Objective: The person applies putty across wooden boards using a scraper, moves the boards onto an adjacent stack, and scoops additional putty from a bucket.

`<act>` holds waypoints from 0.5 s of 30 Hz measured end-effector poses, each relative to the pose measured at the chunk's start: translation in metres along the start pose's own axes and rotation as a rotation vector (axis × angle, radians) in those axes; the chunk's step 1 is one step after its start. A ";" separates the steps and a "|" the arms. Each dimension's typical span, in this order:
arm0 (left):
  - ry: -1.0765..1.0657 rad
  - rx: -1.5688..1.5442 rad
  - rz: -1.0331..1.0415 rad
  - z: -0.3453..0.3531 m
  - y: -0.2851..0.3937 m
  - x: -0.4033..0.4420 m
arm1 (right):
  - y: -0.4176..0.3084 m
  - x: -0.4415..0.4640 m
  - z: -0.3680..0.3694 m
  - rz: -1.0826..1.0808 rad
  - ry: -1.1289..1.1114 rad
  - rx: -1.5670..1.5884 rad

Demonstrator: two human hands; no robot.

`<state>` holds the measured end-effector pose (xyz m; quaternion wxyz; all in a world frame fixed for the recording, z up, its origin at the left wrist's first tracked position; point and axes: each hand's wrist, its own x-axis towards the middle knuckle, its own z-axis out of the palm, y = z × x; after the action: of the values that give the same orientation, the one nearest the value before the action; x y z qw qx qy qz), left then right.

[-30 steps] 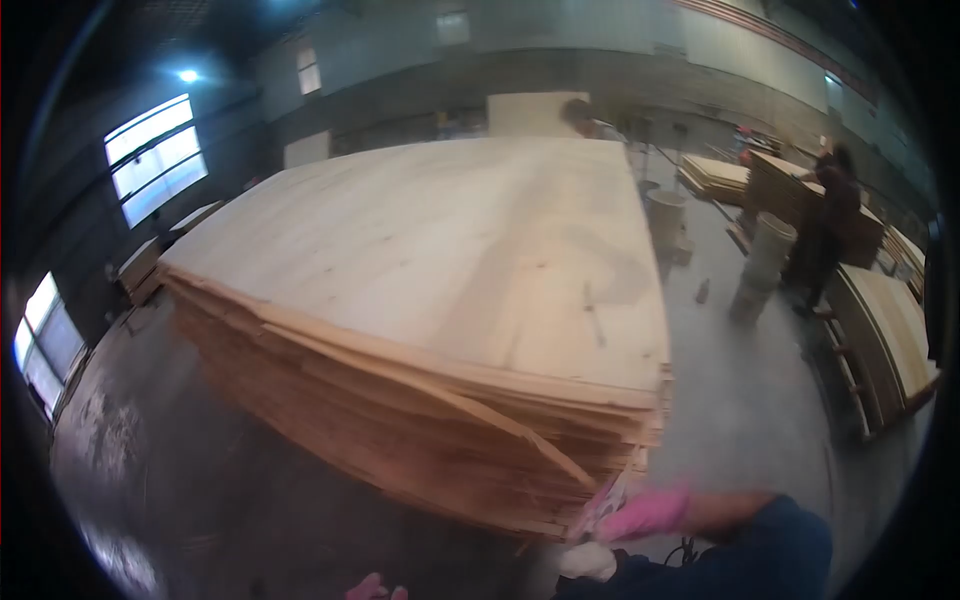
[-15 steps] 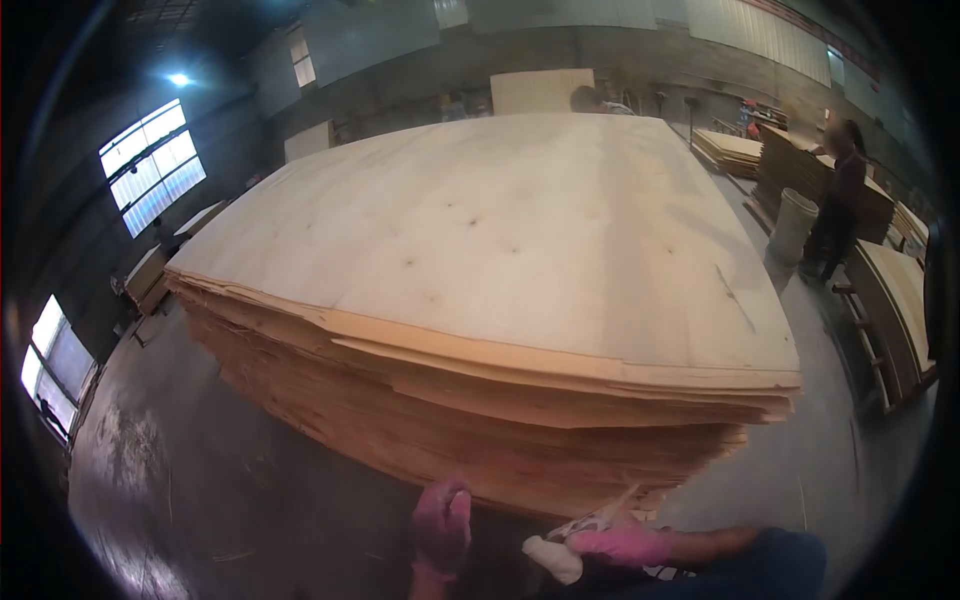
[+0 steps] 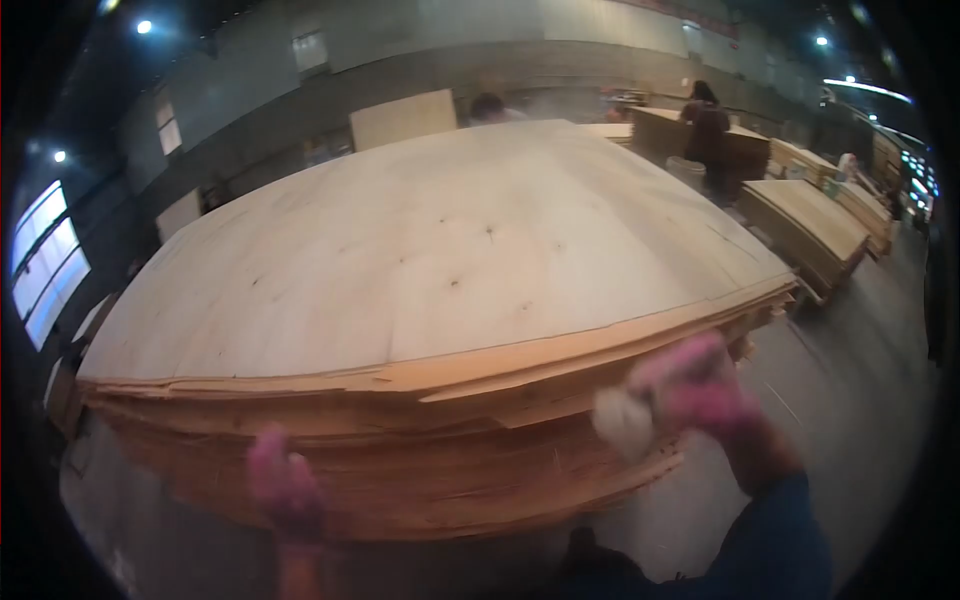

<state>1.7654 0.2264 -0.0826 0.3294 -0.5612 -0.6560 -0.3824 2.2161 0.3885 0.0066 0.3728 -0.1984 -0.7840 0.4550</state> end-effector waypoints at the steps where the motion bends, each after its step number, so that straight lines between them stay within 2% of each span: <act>1: 0.008 -0.036 -0.016 -0.007 -0.025 0.025 | -0.015 0.029 0.005 -0.092 0.065 -0.101; 2: 0.014 -0.067 -0.033 -0.012 -0.055 0.048 | -0.027 0.064 0.020 -0.057 0.168 -0.080; 3: -0.043 -0.027 -0.026 -0.016 -0.084 0.073 | -0.047 0.099 0.036 -0.060 0.174 -0.169; 6: -0.254 0.040 -0.029 0.002 -0.200 0.130 | -0.036 0.198 0.049 -0.072 0.223 -0.106; 8: -0.411 0.201 -0.081 0.018 -0.287 0.147 | -0.012 0.264 0.041 0.007 0.260 -0.152; 11: -0.636 0.280 -0.161 0.013 -0.332 0.156 | 0.019 0.339 0.038 0.128 0.352 -0.091; 14: -0.739 0.306 -0.139 0.011 -0.380 0.154 | 0.099 0.387 0.005 -0.562 -0.013 -1.162; 15: -0.746 0.326 -0.126 0.017 -0.401 0.154 | 0.125 0.411 0.001 -0.111 -0.003 -0.926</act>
<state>1.3457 0.2845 -0.0114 0.1296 -0.5606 -0.8154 -0.0631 1.9476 0.7185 0.0646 0.2677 -0.3011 -0.9145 0.0369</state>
